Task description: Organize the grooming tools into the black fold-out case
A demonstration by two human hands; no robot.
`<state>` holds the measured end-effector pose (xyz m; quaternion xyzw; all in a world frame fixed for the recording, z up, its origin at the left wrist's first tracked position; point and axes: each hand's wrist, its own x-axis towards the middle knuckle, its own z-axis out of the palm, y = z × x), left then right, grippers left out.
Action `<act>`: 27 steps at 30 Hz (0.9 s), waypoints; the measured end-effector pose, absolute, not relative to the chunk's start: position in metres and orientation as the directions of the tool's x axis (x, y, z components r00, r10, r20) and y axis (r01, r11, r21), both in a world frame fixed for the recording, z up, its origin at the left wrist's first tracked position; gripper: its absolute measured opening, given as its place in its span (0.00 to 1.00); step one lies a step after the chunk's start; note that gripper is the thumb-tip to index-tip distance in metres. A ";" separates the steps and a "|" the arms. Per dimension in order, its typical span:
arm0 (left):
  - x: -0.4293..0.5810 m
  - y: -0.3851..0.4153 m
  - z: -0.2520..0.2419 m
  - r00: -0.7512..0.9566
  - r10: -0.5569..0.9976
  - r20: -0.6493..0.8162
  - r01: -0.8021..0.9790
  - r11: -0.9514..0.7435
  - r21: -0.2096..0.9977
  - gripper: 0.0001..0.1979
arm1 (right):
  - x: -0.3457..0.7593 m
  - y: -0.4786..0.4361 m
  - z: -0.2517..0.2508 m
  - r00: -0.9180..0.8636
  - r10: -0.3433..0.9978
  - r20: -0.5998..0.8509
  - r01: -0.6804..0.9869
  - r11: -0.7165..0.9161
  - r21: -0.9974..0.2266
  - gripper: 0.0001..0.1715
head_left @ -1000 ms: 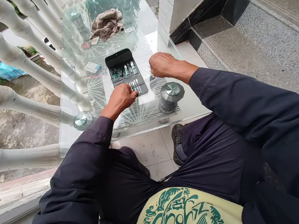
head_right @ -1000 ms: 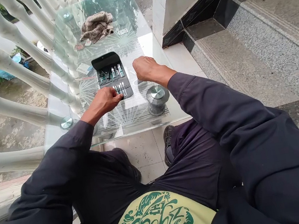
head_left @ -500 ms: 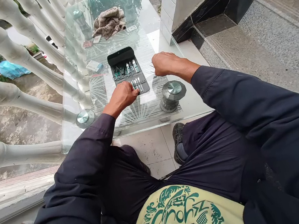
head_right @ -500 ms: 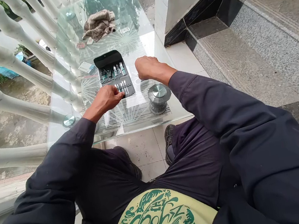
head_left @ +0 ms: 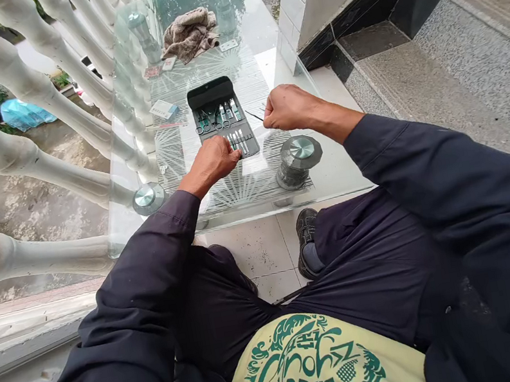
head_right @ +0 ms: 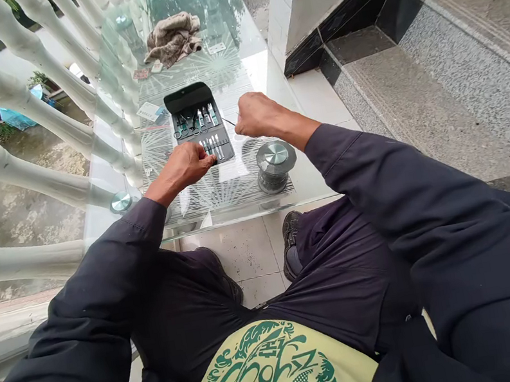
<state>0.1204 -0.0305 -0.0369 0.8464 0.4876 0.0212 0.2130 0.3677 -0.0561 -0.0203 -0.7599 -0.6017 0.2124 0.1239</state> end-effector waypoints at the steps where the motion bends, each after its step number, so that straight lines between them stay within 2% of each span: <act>1: 0.120 -0.030 -0.038 0.526 0.834 -0.168 0.813 -0.435 0.386 0.16 | 0.367 -0.063 -0.018 0.183 0.961 -0.207 0.805 -0.268 -0.530 0.04; 4: 0.120 -0.030 -0.039 0.542 0.826 -0.156 0.799 -0.448 0.402 0.14 | 0.359 -0.085 -0.017 0.151 0.932 -0.329 0.571 -0.353 -0.741 0.13; 7: 0.120 -0.030 -0.040 0.541 0.826 -0.156 0.800 -0.449 0.398 0.12 | 0.349 -0.101 -0.018 0.128 0.908 -0.399 0.416 -0.414 -0.809 0.18; 15: 0.122 -0.032 -0.037 0.544 0.825 -0.154 0.801 -0.456 0.387 0.12 | 0.338 -0.101 -0.020 0.135 0.856 -0.499 0.291 -0.516 -0.806 0.27; 23: 0.123 -0.035 -0.035 0.534 0.827 -0.173 0.808 -0.440 0.392 0.12 | 0.337 -0.106 -0.025 0.136 0.856 -0.499 0.239 -0.517 -0.822 0.28; 27: 0.124 -0.035 -0.034 0.525 0.833 -0.175 0.809 -0.424 0.406 0.12 | 0.333 -0.108 -0.023 0.177 0.847 -0.501 0.230 -0.531 -0.816 0.22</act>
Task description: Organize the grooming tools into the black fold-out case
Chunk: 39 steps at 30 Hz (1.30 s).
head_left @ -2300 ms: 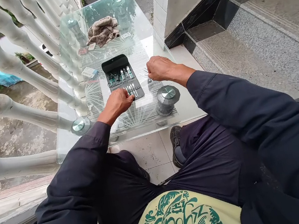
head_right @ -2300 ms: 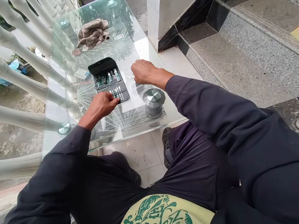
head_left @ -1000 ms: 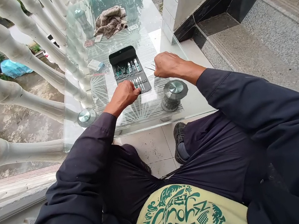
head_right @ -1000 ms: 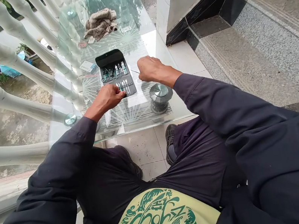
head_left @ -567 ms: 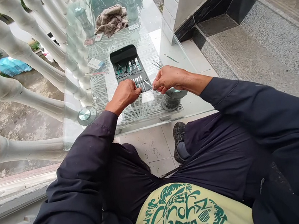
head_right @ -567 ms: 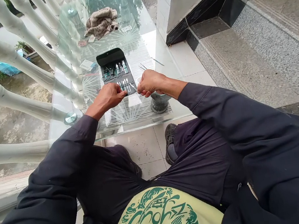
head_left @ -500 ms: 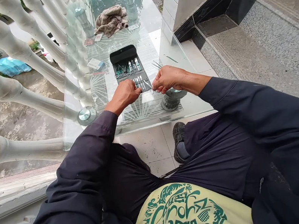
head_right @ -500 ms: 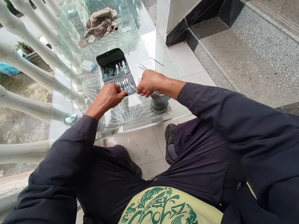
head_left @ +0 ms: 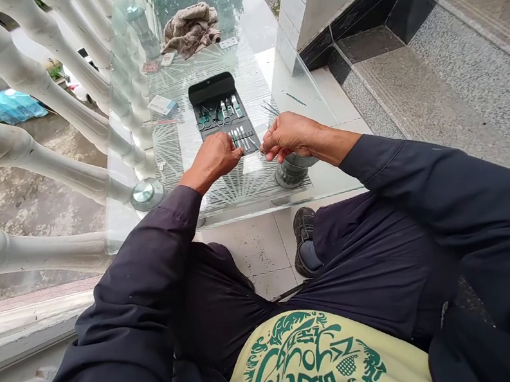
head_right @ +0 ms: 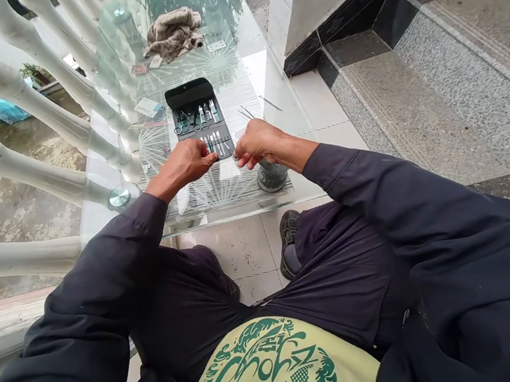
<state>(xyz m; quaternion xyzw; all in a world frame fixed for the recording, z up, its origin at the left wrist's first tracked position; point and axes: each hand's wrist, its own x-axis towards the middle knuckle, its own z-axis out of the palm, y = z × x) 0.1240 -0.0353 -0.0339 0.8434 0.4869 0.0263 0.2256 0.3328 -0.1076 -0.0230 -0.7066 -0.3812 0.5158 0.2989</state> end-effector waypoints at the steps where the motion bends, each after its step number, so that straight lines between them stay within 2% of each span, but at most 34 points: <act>1: 0.124 -0.035 -0.034 0.524 0.833 -0.178 0.811 -0.424 0.403 0.12 | 0.332 -0.108 -0.022 0.186 0.843 -0.504 0.227 -0.536 -0.813 0.22; 8: 0.123 -0.034 -0.037 0.552 0.821 -0.149 0.799 -0.469 0.377 0.12 | 0.328 -0.105 -0.025 0.170 0.866 -0.470 0.223 -0.499 -0.838 0.28; 14: 0.121 -0.034 -0.036 0.566 0.812 -0.142 0.790 -0.484 0.376 0.14 | 0.327 -0.106 -0.025 0.181 0.870 -0.459 0.236 -0.492 -0.838 0.37; 20: 0.123 -0.040 -0.027 0.613 0.780 -0.123 0.748 -0.523 0.407 0.17 | 0.320 -0.112 -0.014 0.209 0.848 -0.488 0.227 -0.527 -0.819 0.27; 23: 0.126 -0.042 -0.029 0.668 0.740 -0.077 0.700 -0.590 0.402 0.18 | 0.319 -0.111 -0.014 0.200 0.848 -0.490 0.229 -0.527 -0.818 0.28; 28: 0.130 -0.043 -0.037 0.721 0.692 -0.036 0.650 -0.657 0.383 0.11 | 0.320 -0.112 -0.012 0.193 0.849 -0.491 0.247 -0.527 -0.813 0.29; 32: 0.132 -0.043 -0.041 0.711 0.703 -0.016 0.644 -0.642 0.416 0.13 | 0.320 -0.111 -0.006 0.178 0.854 -0.488 0.359 -0.518 -0.776 0.21; 35: 0.133 -0.043 -0.042 0.683 0.730 -0.024 0.660 -0.603 0.448 0.15 | 0.325 -0.106 -0.008 0.178 0.884 -0.431 0.460 -0.462 -0.758 0.14; 39: 0.133 -0.043 -0.041 0.650 0.758 -0.057 0.682 -0.548 0.484 0.17 | 0.338 -0.099 -0.020 0.175 0.928 -0.329 0.581 -0.367 -0.726 0.14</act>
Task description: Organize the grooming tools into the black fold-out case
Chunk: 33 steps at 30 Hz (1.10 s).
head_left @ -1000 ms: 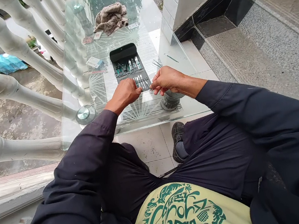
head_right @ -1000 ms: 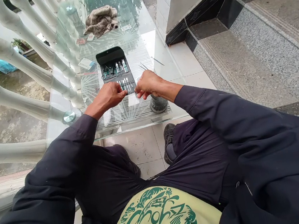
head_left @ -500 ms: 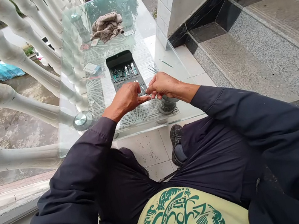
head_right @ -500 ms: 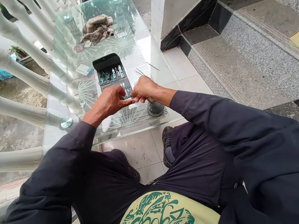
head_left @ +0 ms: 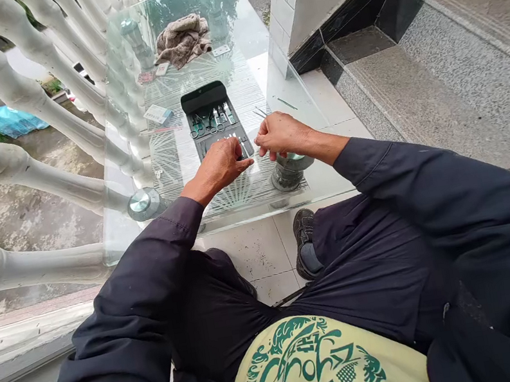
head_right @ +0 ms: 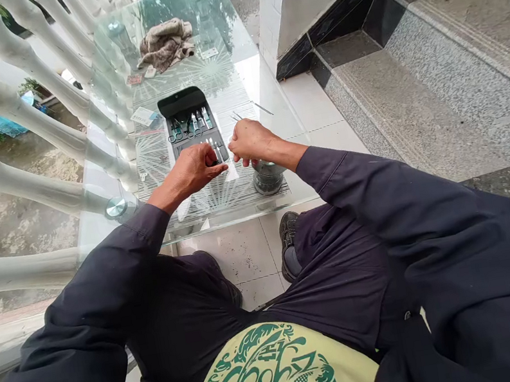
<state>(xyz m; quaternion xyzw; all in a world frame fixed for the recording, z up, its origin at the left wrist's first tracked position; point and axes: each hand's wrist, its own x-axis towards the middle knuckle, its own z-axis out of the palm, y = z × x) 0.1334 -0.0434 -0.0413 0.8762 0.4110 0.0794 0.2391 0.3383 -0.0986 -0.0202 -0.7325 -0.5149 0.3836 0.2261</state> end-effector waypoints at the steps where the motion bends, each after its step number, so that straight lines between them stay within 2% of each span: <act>1: 0.133 -0.043 -0.041 0.643 0.764 -0.062 0.684 -0.536 0.495 0.18 | 0.341 -0.098 -0.023 0.169 0.932 -0.322 0.596 -0.357 -0.720 0.15; 7: 0.138 -0.043 -0.046 0.617 0.784 -0.075 0.692 -0.494 0.526 0.19 | 0.341 -0.100 -0.024 0.131 0.948 -0.291 0.705 -0.296 -0.644 0.16; 11: 0.136 -0.043 -0.034 0.613 0.787 -0.073 0.691 -0.489 0.531 0.20 | 0.340 -0.101 -0.027 0.081 0.968 -0.239 0.770 -0.213 -0.601 0.12; 13: 0.126 -0.039 -0.019 0.591 0.806 -0.013 0.668 -0.481 0.567 0.19 | 0.344 -0.102 -0.034 0.041 0.987 -0.158 0.804 -0.126 -0.582 0.08; 15: 0.109 -0.032 -0.003 0.491 0.864 0.116 0.638 -0.447 0.627 0.14 | 0.350 -0.104 -0.043 -0.019 0.999 -0.038 0.840 -0.004 -0.543 0.05; 18: 0.081 -0.020 0.008 0.302 0.932 0.200 0.638 -0.354 0.684 0.15 | 0.359 -0.106 -0.061 -0.153 0.983 0.102 0.876 0.183 -0.446 0.11; 21: 0.062 -0.012 0.000 0.249 0.958 0.143 0.655 -0.275 0.703 0.16 | 0.365 -0.110 -0.078 -0.323 0.921 0.218 0.870 0.380 -0.315 0.17; 25: 0.058 -0.012 -0.015 0.303 0.951 0.065 0.668 -0.261 0.697 0.14 | 0.367 -0.115 -0.096 -0.518 0.795 0.314 0.799 0.582 -0.154 0.19; 28: 0.061 -0.016 -0.014 0.336 0.941 0.040 0.682 -0.272 0.678 0.12 | 0.364 -0.120 -0.108 -0.580 0.744 0.332 0.772 0.632 -0.070 0.22; 33: 0.064 -0.021 -0.010 0.364 0.931 0.021 0.703 -0.289 0.650 0.14 | 0.362 -0.123 -0.120 -0.604 0.701 0.379 0.758 0.653 0.000 0.26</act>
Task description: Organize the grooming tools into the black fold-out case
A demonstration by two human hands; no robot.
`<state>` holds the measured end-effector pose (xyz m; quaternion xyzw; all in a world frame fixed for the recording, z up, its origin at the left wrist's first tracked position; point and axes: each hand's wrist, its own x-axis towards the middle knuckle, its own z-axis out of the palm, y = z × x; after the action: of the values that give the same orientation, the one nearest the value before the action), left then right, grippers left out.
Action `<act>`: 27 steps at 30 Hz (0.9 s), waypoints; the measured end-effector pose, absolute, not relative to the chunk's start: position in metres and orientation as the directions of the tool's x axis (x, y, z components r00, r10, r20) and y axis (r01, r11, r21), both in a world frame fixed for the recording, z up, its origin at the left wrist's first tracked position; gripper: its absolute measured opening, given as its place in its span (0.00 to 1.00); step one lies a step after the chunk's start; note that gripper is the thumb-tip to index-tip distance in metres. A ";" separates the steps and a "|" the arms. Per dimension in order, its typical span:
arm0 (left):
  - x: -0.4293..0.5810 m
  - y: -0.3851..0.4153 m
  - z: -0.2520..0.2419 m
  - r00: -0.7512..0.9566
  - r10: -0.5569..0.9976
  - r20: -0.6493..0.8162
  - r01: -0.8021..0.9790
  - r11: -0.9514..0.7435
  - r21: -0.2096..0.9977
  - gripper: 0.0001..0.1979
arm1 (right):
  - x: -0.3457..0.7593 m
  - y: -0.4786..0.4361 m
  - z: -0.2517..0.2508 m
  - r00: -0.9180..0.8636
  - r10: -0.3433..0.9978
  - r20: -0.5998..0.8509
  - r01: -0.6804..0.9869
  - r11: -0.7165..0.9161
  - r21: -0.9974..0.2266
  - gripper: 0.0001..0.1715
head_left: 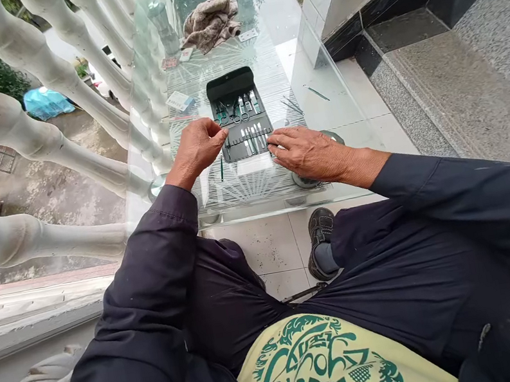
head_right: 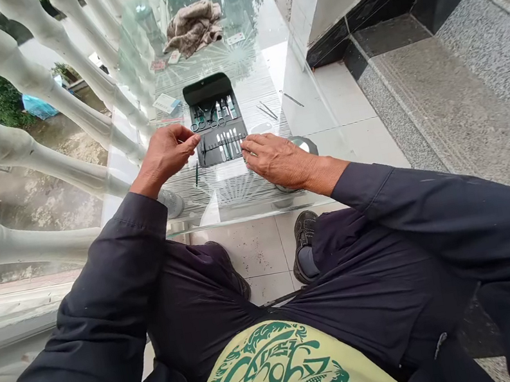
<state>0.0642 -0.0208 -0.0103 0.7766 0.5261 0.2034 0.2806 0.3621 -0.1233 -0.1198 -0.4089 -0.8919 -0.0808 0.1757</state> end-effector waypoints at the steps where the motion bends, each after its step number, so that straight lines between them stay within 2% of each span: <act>1: 0.065 -0.021 -0.010 0.369 0.929 0.020 0.709 -0.295 0.641 0.14 | 0.363 -0.122 -0.120 -0.616 0.689 0.381 0.750 0.661 0.019 0.25; 4: 0.069 -0.022 -0.011 0.388 0.921 0.030 0.727 -0.326 0.604 0.12 | 0.365 -0.117 -0.119 -0.665 0.660 0.349 0.715 0.698 0.041 0.24; 9: 0.073 -0.024 -0.011 0.406 0.914 0.021 0.742 -0.343 0.576 0.09 | 0.369 -0.108 -0.113 -0.706 0.652 0.277 0.681 0.733 0.010 0.23; 18: 0.073 -0.019 -0.019 0.379 0.925 0.005 0.684 -0.284 0.671 0.09 | 0.370 -0.108 -0.110 -0.751 0.610 0.255 0.641 0.766 0.055 0.15; 23: 0.081 -0.025 -0.019 0.367 0.930 0.006 0.684 -0.274 0.676 0.12 | 0.371 -0.117 -0.106 -0.800 0.538 0.266 0.582 0.803 0.128 0.19; 27: 0.091 -0.043 -0.011 0.335 0.940 -0.070 0.639 -0.172 0.750 0.16 | 0.364 -0.133 -0.109 -0.791 0.518 0.326 0.583 0.800 0.142 0.23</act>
<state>0.0910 -0.0426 -0.0109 0.7356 0.5364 0.2116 0.3555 0.3644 -0.1332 -0.1095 -0.2931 -0.9388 -0.1185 0.1368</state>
